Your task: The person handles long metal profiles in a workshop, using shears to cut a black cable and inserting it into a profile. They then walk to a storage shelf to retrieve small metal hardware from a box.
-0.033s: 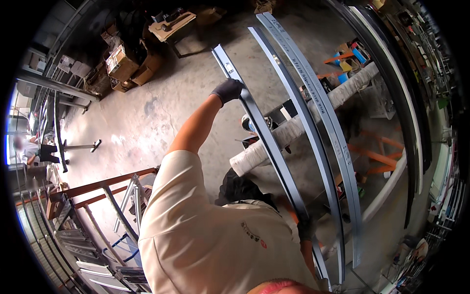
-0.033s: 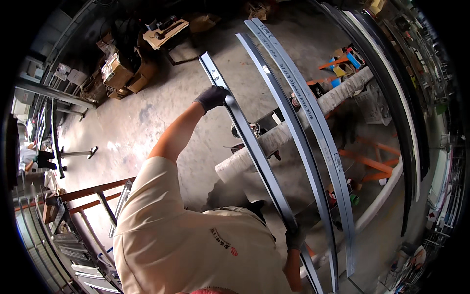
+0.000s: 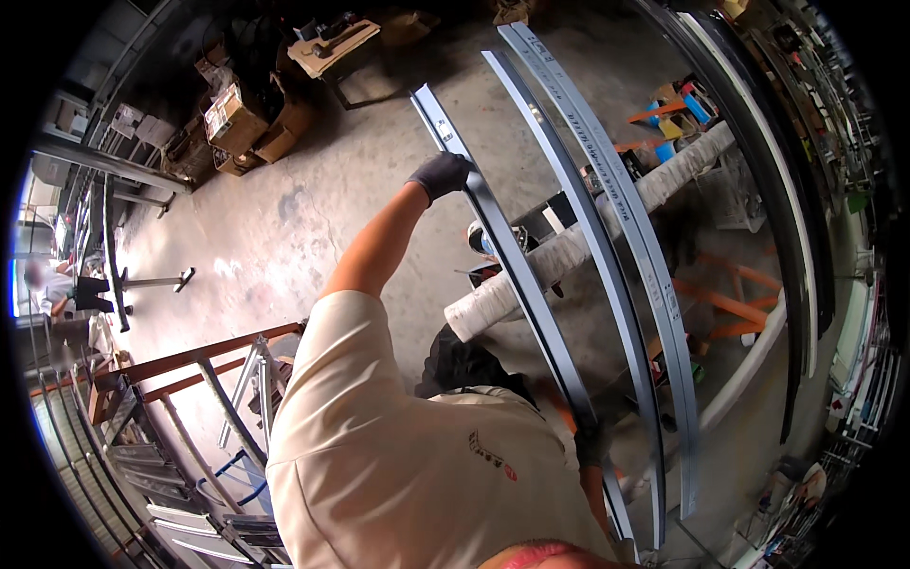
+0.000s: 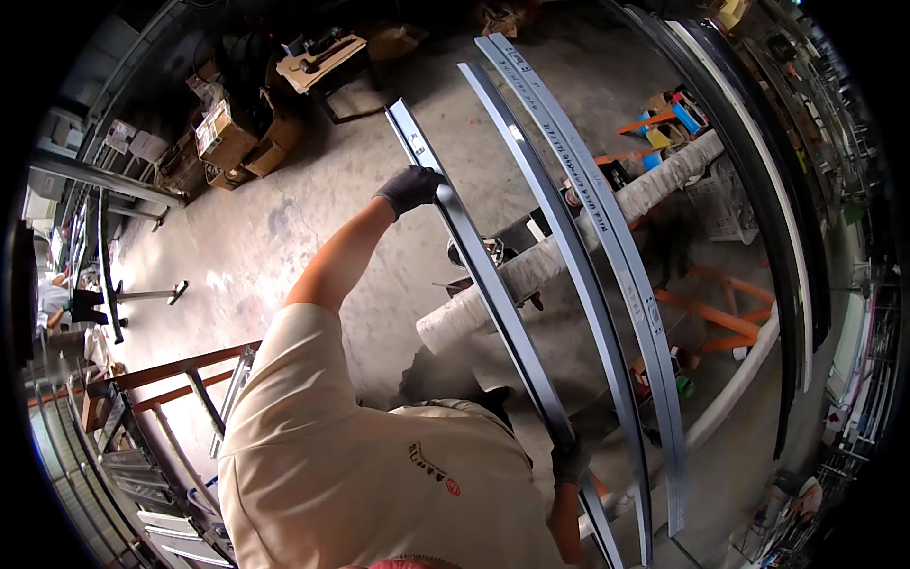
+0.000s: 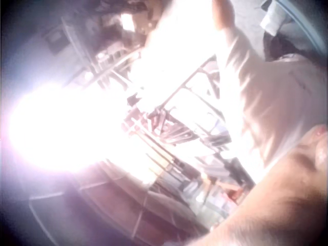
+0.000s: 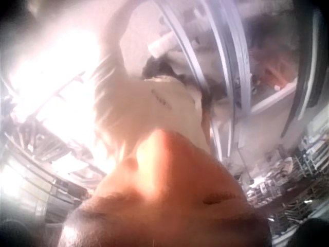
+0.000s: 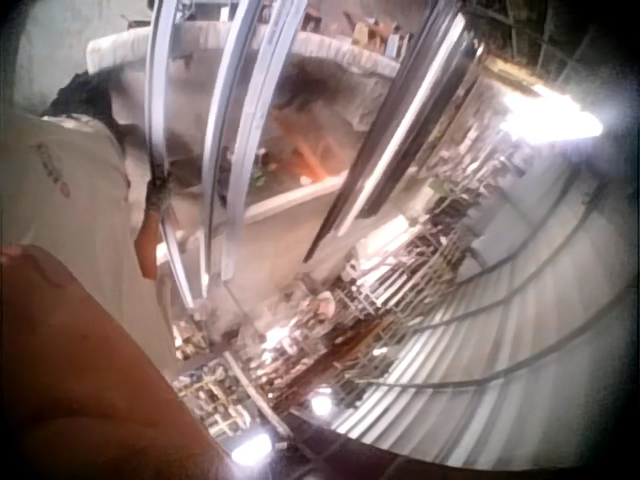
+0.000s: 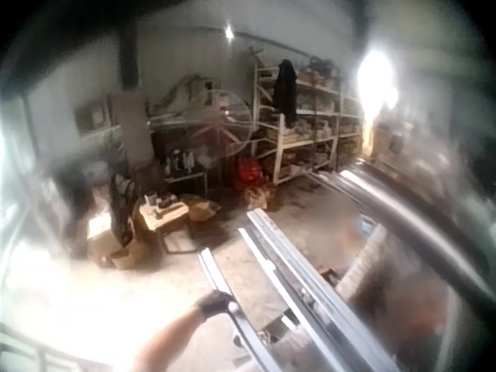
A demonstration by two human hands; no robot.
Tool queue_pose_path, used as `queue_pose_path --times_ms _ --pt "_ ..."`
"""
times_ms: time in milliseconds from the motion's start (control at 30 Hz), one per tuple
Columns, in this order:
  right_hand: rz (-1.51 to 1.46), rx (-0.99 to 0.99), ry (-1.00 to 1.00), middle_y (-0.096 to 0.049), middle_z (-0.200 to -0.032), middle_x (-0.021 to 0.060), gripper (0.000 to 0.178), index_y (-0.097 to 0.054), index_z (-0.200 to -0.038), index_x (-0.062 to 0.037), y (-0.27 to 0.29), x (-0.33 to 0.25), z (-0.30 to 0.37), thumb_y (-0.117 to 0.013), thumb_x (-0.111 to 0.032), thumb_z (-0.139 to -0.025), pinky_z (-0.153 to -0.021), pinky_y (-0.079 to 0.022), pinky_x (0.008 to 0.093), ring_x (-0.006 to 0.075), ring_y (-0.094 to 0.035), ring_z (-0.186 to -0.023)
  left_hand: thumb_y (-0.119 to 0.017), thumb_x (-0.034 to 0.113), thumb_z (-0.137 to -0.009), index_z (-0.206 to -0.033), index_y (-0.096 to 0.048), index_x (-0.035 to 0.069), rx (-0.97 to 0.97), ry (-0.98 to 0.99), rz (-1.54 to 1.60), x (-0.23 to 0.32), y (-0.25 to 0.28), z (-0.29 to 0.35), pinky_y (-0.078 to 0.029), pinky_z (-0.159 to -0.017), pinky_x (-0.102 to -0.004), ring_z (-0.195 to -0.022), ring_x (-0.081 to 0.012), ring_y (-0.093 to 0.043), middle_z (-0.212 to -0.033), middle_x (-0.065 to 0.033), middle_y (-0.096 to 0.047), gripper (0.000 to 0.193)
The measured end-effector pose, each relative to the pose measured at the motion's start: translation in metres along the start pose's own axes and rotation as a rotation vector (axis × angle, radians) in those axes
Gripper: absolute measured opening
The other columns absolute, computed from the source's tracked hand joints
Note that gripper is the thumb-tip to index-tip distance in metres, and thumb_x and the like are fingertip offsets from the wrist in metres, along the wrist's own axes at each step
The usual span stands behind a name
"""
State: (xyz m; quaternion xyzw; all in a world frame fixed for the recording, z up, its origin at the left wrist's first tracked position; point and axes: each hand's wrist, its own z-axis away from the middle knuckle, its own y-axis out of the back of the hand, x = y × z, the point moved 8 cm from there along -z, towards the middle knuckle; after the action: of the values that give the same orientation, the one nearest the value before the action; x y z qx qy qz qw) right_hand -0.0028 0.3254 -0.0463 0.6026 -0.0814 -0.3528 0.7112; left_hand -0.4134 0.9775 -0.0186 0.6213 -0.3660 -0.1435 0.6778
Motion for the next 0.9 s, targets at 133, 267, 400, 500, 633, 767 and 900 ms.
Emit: queue_pose_path --times_ms 133,267,400,500,633,767,900 --pt "0.133 -0.015 -0.071 -0.069 -0.105 0.0239 0.047 -0.063 -0.118 -0.0055 -0.010 0.016 0.000 -0.073 -0.011 -0.073 -0.084 -0.054 0.0541 0.0471 -0.066 -0.098 -0.061 0.019 -0.089 -0.115 -0.074 0.019 -0.005 -0.040 0.034 -0.004 -0.008 0.001 -0.058 -0.077 -0.0454 -0.091 -0.0347 -0.072 -0.100 -0.0124 -0.074 0.029" --pt "0.026 0.033 -0.057 -0.070 -0.107 0.0218 0.044 -0.066 -0.117 -0.0057 0.003 -0.011 -0.003 -0.072 -0.009 -0.073 -0.088 -0.054 0.0522 0.0448 -0.067 -0.101 -0.055 0.016 -0.090 -0.117 -0.073 0.019 -0.025 -0.059 -0.011 -0.004 -0.007 0.002 -0.058 -0.076 -0.0463 -0.089 -0.0351 -0.072 -0.100 -0.0132 -0.073 0.033" --pt "0.011 0.038 -0.050 -0.071 -0.107 0.0208 0.045 -0.067 -0.116 -0.0061 0.005 -0.015 -0.002 -0.073 -0.008 -0.071 -0.090 -0.053 0.0515 0.0438 -0.066 -0.102 -0.055 0.015 -0.089 -0.115 -0.072 0.015 -0.031 -0.067 0.027 0.005 0.000 0.003 -0.057 -0.073 -0.0471 -0.086 -0.0357 -0.071 -0.096 -0.0142 -0.072 0.031" --pt "0.040 0.024 -0.053 -0.070 -0.106 0.0210 0.046 -0.067 -0.115 -0.0066 0.004 -0.012 -0.003 -0.073 -0.008 -0.070 -0.088 -0.053 0.0522 0.0441 -0.066 -0.101 -0.057 0.014 -0.088 -0.113 -0.072 0.012 -0.025 -0.105 0.012 0.010 0.005 0.005 -0.057 -0.071 -0.0470 -0.083 -0.0361 -0.071 -0.092 -0.0147 -0.070 0.029" --pt "0.051 0.011 -0.032 -0.069 -0.104 0.0213 0.046 -0.066 -0.115 -0.0072 0.004 -0.011 -0.003 -0.073 -0.008 -0.070 -0.087 -0.053 0.0540 0.0451 -0.066 -0.099 -0.054 0.016 -0.090 -0.116 -0.072 0.017 -0.037 -0.112 -0.026 0.007 -0.001 0.004 -0.057 -0.071 -0.0467 -0.084 -0.0358 -0.071 -0.093 -0.0133 -0.071 0.032" --pt "0.049 0.030 -0.018 -0.069 -0.103 0.0206 0.048 -0.065 -0.115 -0.0081 0.002 -0.007 -0.002 -0.074 -0.009 -0.068 -0.085 -0.053 0.0553 0.0454 -0.065 -0.098 -0.055 0.017 -0.090 -0.115 -0.072 0.017 -0.033 -0.126 -0.012 0.009 -0.004 0.005 -0.057 -0.071 -0.0464 -0.084 -0.0356 -0.071 -0.093 -0.0131 -0.071 0.030" --pt "0.065 0.030 -0.016 -0.068 -0.103 0.0197 0.053 -0.064 -0.117 -0.0095 -0.003 -0.001 -0.001 -0.075 -0.009 -0.066 -0.086 -0.052 0.0564 0.0450 -0.065 -0.099 -0.054 0.018 -0.092 -0.115 -0.072 0.017 -0.039 -0.104 0.024 0.013 -0.001 0.003 -0.057 -0.073 -0.0466 -0.086 -0.0351 -0.071 -0.094 -0.0127 -0.071 0.029"
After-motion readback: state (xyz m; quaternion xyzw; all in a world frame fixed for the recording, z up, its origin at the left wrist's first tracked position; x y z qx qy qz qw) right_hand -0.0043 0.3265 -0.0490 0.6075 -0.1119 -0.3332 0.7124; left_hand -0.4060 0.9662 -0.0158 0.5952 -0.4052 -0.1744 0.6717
